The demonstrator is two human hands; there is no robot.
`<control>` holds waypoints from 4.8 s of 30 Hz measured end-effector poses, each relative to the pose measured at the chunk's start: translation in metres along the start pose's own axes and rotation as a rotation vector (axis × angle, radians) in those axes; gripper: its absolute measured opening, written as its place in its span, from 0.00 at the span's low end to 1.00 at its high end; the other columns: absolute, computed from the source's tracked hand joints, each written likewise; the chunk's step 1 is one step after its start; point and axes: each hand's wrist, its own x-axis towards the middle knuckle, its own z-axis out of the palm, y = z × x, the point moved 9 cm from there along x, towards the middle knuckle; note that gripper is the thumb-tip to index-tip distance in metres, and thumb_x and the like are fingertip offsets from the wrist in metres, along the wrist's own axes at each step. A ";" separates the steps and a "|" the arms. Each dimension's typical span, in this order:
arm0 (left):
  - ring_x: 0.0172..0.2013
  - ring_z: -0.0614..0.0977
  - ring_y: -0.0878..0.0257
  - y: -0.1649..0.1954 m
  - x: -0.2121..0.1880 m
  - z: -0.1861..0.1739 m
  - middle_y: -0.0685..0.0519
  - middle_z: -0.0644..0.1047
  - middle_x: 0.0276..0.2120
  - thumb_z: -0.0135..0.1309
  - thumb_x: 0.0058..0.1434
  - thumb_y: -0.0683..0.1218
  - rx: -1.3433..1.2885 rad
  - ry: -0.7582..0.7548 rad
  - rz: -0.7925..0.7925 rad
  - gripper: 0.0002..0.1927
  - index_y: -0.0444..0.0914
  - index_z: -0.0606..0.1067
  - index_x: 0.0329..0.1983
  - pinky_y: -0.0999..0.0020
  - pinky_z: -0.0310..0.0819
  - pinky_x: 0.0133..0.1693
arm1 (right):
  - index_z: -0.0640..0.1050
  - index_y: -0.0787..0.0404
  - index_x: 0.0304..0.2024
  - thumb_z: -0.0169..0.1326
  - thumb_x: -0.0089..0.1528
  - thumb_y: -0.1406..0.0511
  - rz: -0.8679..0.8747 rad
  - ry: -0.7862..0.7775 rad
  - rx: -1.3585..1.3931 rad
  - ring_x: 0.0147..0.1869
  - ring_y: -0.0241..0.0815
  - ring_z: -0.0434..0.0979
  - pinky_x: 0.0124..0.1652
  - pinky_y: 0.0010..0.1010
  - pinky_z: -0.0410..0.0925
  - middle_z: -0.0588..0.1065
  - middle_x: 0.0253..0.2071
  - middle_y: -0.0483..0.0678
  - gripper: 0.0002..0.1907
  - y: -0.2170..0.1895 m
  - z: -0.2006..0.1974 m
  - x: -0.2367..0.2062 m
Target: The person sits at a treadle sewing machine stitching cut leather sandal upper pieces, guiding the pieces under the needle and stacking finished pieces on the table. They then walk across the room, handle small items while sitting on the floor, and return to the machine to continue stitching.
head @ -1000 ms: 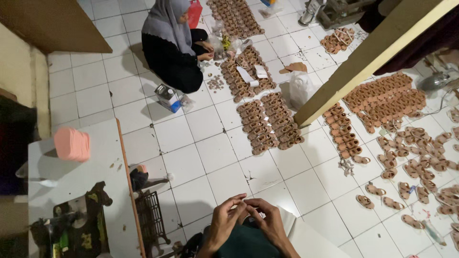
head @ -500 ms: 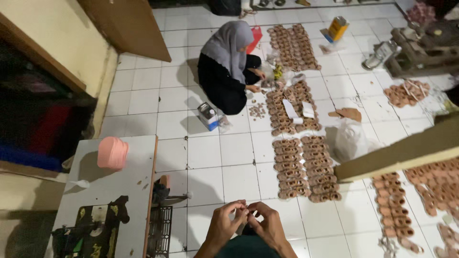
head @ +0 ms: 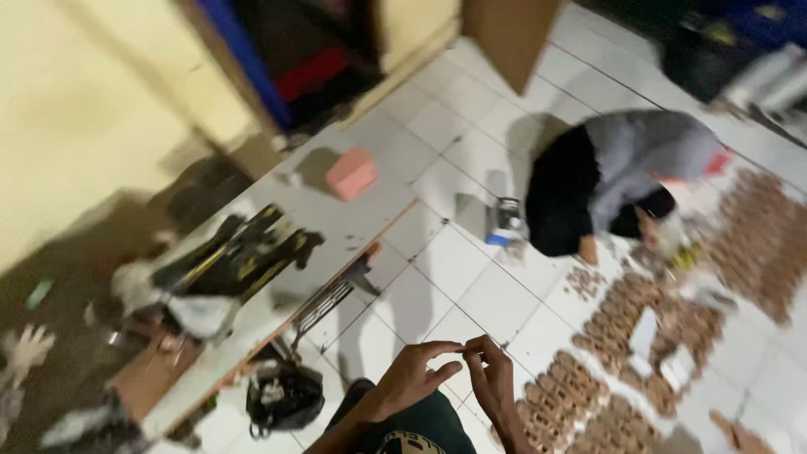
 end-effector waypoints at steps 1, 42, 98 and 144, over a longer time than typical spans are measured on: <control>0.46 0.85 0.59 -0.005 -0.011 -0.018 0.44 0.81 0.53 0.54 0.69 0.54 -0.005 0.078 -0.041 0.23 0.35 0.74 0.61 0.66 0.83 0.42 | 0.78 0.66 0.35 0.46 0.62 0.67 -0.059 -0.085 0.002 0.33 0.40 0.78 0.34 0.32 0.72 0.80 0.28 0.52 0.11 -0.009 0.022 0.010; 0.33 0.83 0.66 -0.328 -1.073 -0.197 0.50 0.84 0.32 0.57 0.64 0.44 -0.742 2.394 -0.159 0.11 0.30 0.82 0.42 0.70 0.79 0.41 | 0.56 0.58 0.76 0.61 0.63 0.60 -1.121 -2.155 -0.331 0.39 0.44 0.76 0.39 0.34 0.72 0.75 0.47 0.53 0.43 -0.150 0.909 -0.733; 0.34 0.86 0.61 -0.481 -1.512 -0.588 0.45 0.86 0.30 0.52 0.65 0.55 -0.833 2.349 -0.960 0.22 0.31 0.82 0.35 0.67 0.78 0.43 | 0.83 0.57 0.44 0.56 0.61 0.60 -1.326 -1.078 -0.513 0.47 0.61 0.80 0.44 0.49 0.72 0.80 0.47 0.56 0.13 -0.398 1.822 -0.779; 0.37 0.91 0.59 -0.488 -1.490 -0.596 0.47 0.88 0.31 0.52 0.65 0.54 -0.811 2.266 -1.094 0.19 0.33 0.81 0.36 0.67 0.83 0.43 | 0.82 0.62 0.50 0.52 0.64 0.57 -0.743 -1.742 -0.828 0.47 0.55 0.79 0.46 0.46 0.71 0.80 0.45 0.60 0.19 -0.321 1.863 -0.775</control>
